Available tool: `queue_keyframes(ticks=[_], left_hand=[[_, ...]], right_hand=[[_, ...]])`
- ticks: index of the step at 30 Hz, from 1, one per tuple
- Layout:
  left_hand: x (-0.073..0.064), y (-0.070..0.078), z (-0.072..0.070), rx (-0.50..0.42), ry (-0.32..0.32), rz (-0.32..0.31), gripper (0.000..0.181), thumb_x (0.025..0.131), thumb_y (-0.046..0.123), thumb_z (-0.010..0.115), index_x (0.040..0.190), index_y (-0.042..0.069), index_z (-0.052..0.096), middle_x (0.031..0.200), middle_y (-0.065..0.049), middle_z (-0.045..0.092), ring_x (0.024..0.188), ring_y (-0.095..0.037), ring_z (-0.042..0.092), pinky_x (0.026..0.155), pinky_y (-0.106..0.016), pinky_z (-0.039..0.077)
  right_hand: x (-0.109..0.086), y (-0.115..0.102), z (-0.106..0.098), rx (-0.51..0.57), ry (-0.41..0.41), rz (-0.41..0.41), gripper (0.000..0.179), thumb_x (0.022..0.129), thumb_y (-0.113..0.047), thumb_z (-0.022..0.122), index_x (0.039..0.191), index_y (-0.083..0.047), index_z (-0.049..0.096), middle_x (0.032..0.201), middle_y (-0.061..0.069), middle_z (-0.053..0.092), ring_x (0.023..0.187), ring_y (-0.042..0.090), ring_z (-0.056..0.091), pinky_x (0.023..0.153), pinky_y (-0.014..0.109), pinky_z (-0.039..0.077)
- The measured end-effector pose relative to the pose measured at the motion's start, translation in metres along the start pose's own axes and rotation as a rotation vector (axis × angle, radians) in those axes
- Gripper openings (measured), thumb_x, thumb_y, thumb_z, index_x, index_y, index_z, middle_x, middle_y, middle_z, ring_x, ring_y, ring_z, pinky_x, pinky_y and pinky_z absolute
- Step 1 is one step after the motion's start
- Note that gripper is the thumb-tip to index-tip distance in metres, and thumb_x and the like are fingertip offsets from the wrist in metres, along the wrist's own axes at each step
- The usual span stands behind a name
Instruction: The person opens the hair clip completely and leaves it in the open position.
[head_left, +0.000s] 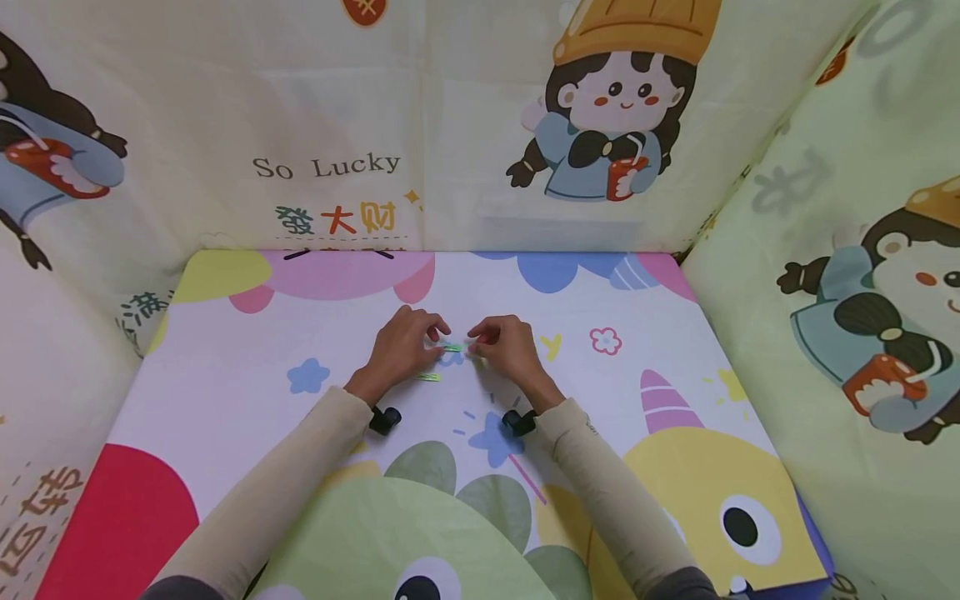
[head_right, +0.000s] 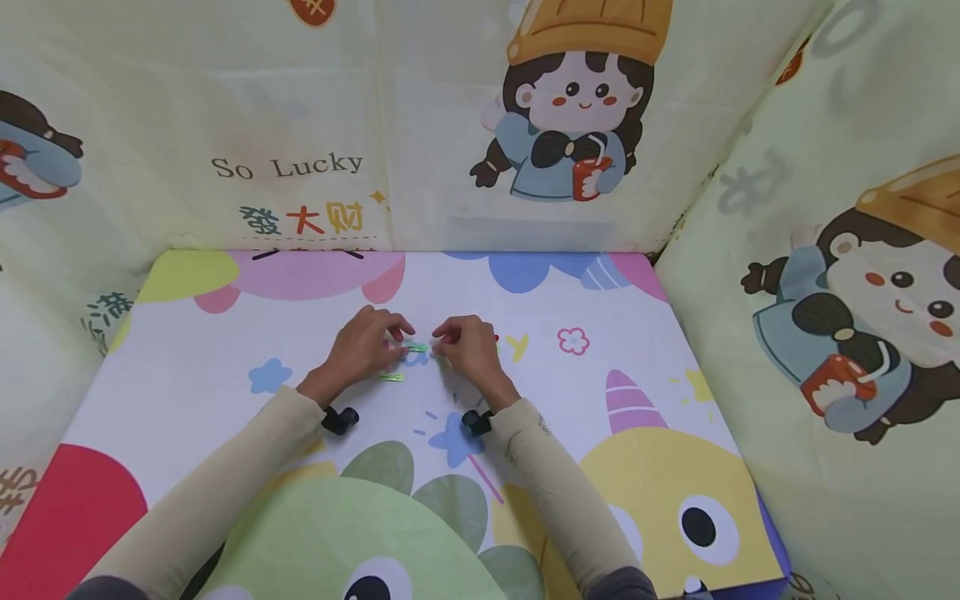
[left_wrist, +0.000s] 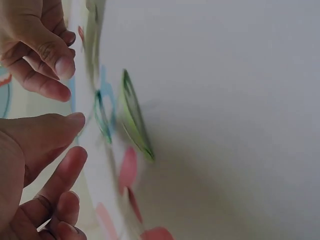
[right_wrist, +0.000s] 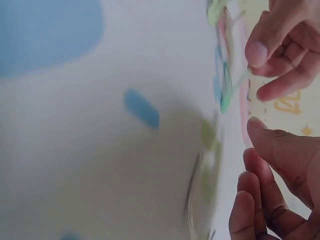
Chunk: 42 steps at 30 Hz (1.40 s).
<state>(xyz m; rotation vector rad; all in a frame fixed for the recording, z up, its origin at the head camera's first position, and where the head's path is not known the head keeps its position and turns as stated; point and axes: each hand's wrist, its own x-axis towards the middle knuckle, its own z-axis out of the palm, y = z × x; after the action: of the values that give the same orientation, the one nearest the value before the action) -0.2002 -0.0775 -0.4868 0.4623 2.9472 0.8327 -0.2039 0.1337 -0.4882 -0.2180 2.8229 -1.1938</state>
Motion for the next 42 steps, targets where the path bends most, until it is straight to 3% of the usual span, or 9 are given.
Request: queue_keyframes(ticks=[9,17,25,31,42], left_hand=[[-0.003,0.021,0.010,-0.062,0.028,0.110,0.022,0.088,0.018,0.086,0.109,0.018,0.081,0.095,0.002,0.077,0.097,-0.021,0.056,0.078,-0.036,0.051],[-0.002,0.036,0.024,-0.056,0.006,0.118,0.017,0.088,0.019,0.086,0.105,0.021,0.082,0.092,0.006,0.078,0.094,-0.018,0.056,0.069,-0.032,0.050],[0.003,0.048,0.042,-0.024,-0.021,0.159,0.016,0.088,0.016,0.086,0.104,0.017,0.082,0.091,0.002,0.078,0.092,-0.019,0.054,0.078,-0.032,0.049],[0.005,0.051,0.051,0.002,-0.031,0.142,0.015,0.088,0.014,0.086,0.102,0.018,0.082,0.088,0.002,0.075,0.092,-0.018,0.054,0.075,-0.031,0.049],[0.004,0.056,0.054,-0.012,-0.044,0.115,0.013,0.091,0.013,0.084,0.101,0.019,0.083,0.086,0.002,0.074,0.088,-0.017,0.051,0.073,-0.029,0.046]], right_hand=[[-0.013,0.017,-0.021,-0.013,0.041,0.030,0.013,0.089,-0.014,0.087,0.102,-0.016,0.085,0.083,0.002,0.076,0.077,0.016,0.067,0.073,0.030,0.051],[-0.024,0.032,-0.031,-0.023,0.044,0.081,0.012,0.089,-0.013,0.086,0.100,-0.016,0.085,0.086,0.002,0.077,0.079,0.017,0.066,0.074,0.030,0.050],[-0.032,0.038,-0.035,-0.063,0.009,0.093,0.009,0.087,-0.016,0.089,0.095,-0.015,0.084,0.082,0.003,0.076,0.075,0.016,0.064,0.069,0.029,0.048],[-0.034,0.041,-0.032,-0.077,-0.019,0.103,0.010,0.085,-0.016,0.090,0.092,-0.013,0.083,0.078,0.003,0.073,0.071,0.015,0.061,0.065,0.027,0.046],[-0.037,0.040,-0.032,-0.051,-0.037,0.115,0.005,0.090,-0.015,0.086,0.090,-0.011,0.082,0.075,0.003,0.067,0.072,0.017,0.056,0.067,0.029,0.043]])
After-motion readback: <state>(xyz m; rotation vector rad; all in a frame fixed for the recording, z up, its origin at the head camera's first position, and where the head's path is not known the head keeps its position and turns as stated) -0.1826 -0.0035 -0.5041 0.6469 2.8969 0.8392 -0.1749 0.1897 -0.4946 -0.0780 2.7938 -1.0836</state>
